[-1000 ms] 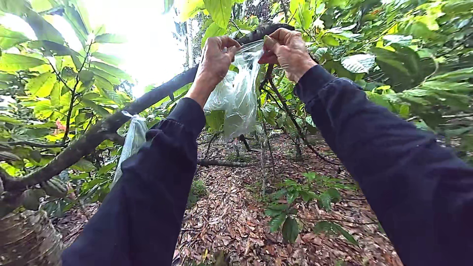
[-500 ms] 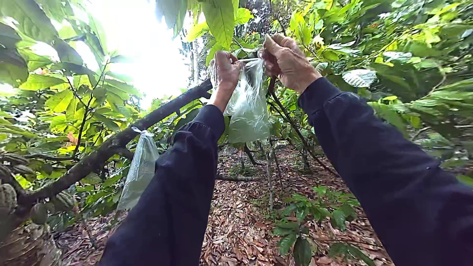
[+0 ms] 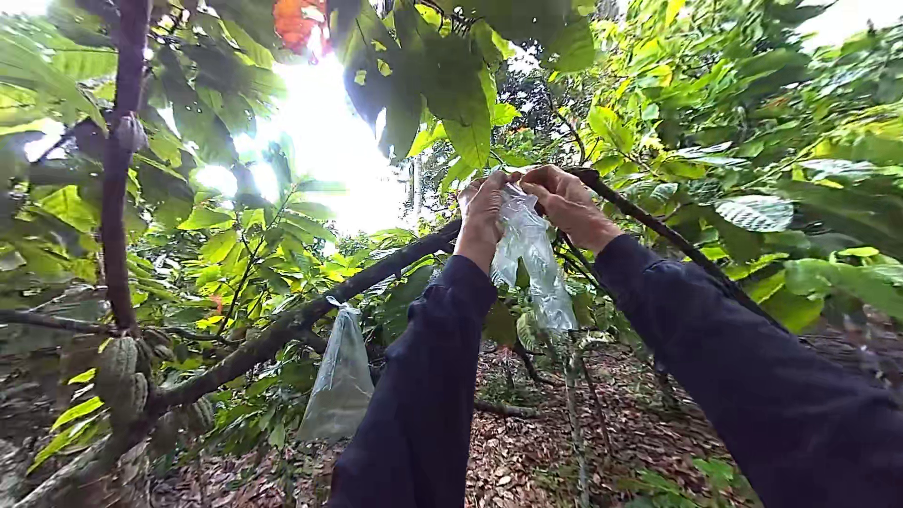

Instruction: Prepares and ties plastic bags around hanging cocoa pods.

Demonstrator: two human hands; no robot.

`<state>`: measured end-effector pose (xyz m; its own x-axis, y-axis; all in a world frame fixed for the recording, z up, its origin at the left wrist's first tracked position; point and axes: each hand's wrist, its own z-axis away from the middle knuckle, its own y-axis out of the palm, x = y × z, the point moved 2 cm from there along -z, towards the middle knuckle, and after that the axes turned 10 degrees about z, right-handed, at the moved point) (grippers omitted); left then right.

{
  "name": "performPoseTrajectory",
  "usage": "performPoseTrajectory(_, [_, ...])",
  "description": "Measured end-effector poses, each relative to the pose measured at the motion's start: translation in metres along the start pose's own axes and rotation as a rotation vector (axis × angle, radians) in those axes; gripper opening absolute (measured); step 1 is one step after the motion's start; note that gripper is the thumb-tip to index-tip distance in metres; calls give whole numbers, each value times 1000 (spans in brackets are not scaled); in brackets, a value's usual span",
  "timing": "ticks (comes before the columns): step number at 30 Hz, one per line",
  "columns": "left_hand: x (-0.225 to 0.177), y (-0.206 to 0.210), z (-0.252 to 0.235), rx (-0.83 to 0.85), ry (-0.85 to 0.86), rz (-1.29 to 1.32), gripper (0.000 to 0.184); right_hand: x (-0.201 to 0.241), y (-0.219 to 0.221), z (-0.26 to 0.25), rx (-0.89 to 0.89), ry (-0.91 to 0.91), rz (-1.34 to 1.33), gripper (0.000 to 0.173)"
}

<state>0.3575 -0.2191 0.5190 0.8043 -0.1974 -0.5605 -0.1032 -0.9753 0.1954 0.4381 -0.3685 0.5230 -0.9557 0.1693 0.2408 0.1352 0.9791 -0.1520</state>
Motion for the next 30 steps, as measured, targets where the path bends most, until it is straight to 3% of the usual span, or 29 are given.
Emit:
performPoseTrajectory(6, [28,9,-57,34,114,-47,26,1,-6,-6,19,75,-69,28])
performPoseTrajectory(14, [33,2,-60,162,418,-269,20,-3,-2,-8,2,14,-106,25])
performPoseTrajectory(20, [32,0,-58,151,417,-213,17,-5,1,-11,-78,35,-148,19])
performPoseTrajectory(25, [32,-3,-59,156,370,-169,14,-5,0,-12,-135,80,-198,31])
performPoseTrajectory(30, [31,-3,-60,226,384,-145,13,-4,2,-14,-187,106,-204,14])
